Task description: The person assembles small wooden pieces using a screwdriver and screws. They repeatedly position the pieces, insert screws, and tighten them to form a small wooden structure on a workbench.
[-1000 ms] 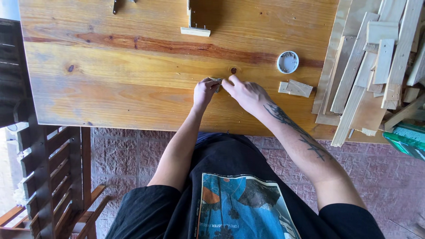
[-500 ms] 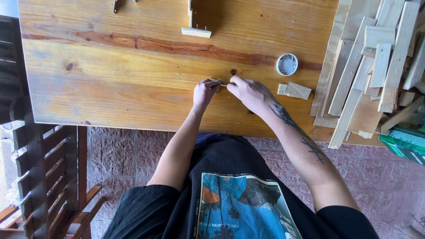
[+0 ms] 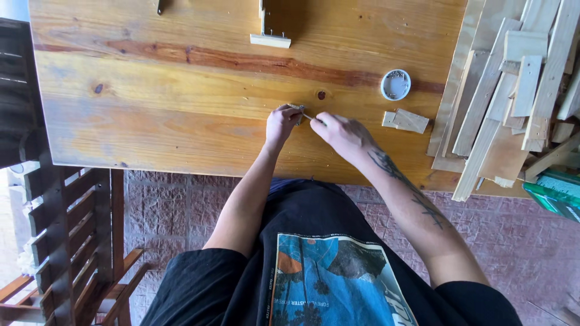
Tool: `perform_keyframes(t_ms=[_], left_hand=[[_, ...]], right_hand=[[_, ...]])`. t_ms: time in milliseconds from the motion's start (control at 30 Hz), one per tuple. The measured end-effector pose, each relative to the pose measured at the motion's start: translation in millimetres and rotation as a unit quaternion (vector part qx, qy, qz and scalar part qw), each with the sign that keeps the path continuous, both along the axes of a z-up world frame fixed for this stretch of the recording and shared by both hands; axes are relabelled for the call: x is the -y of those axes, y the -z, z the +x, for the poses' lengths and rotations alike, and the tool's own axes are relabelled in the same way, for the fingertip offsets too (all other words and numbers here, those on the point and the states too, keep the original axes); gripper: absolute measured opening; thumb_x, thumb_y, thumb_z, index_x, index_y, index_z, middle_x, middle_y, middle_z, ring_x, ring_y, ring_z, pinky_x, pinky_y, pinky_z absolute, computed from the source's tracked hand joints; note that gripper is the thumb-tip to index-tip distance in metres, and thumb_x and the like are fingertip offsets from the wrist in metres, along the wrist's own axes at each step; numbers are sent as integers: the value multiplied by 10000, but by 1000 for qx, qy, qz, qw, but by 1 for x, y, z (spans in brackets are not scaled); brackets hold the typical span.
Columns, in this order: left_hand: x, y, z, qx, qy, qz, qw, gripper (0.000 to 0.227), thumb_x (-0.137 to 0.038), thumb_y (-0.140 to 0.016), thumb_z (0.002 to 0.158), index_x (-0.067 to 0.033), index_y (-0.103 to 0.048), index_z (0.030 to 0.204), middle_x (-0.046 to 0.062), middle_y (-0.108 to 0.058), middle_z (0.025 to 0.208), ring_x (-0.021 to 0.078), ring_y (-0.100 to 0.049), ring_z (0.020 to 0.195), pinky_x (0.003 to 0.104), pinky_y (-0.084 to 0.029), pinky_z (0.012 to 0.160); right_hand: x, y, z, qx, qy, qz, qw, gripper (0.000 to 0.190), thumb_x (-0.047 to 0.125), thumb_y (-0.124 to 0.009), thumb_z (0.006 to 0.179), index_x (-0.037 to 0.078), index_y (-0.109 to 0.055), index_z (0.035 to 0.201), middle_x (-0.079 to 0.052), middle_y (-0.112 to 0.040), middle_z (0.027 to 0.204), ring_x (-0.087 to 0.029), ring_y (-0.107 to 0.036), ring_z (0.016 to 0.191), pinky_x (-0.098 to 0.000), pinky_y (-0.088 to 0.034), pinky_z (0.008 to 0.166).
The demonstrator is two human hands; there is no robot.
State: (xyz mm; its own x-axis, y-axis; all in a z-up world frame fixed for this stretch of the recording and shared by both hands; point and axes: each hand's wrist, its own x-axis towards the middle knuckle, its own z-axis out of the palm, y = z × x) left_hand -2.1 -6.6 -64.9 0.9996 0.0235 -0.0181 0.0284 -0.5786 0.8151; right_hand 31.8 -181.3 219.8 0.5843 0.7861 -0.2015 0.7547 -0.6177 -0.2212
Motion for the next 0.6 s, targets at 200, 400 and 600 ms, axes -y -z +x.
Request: perform_keyframes(t_ms=[200,400,600], left_hand=[[-1,-6,2,-3,7,-3,1000,109,-248,-814,826,-228,-805,933,37,-725,878,312,-728,785,404,-609,703],[-1,-4,2,-13,6,-9,1000,108,-237,-812,827,-215,-803,933,63,-717,862,343,-721,781,443,-601,690],[-2,-10,3,-11,11,-10,1000,102,-218,-805,829,-207,-803,931,77,-718,860,355,-716,769,458,-597,678]], right_hand=[[5,20,4,24,78,-7,997,182,261,-638,1051,80,-628,1072,-86,-707,811,-203,-715,578,-342,-581,512],[-3,-1,5,-153,170,92,969,245,235,-506,1108,21,-614,1158,-150,-674,824,-256,-690,581,-379,-599,551],[2,27,-2,17,95,4,995,229,316,-616,1063,100,-606,1138,-86,-661,816,-224,-716,593,-350,-598,529]])
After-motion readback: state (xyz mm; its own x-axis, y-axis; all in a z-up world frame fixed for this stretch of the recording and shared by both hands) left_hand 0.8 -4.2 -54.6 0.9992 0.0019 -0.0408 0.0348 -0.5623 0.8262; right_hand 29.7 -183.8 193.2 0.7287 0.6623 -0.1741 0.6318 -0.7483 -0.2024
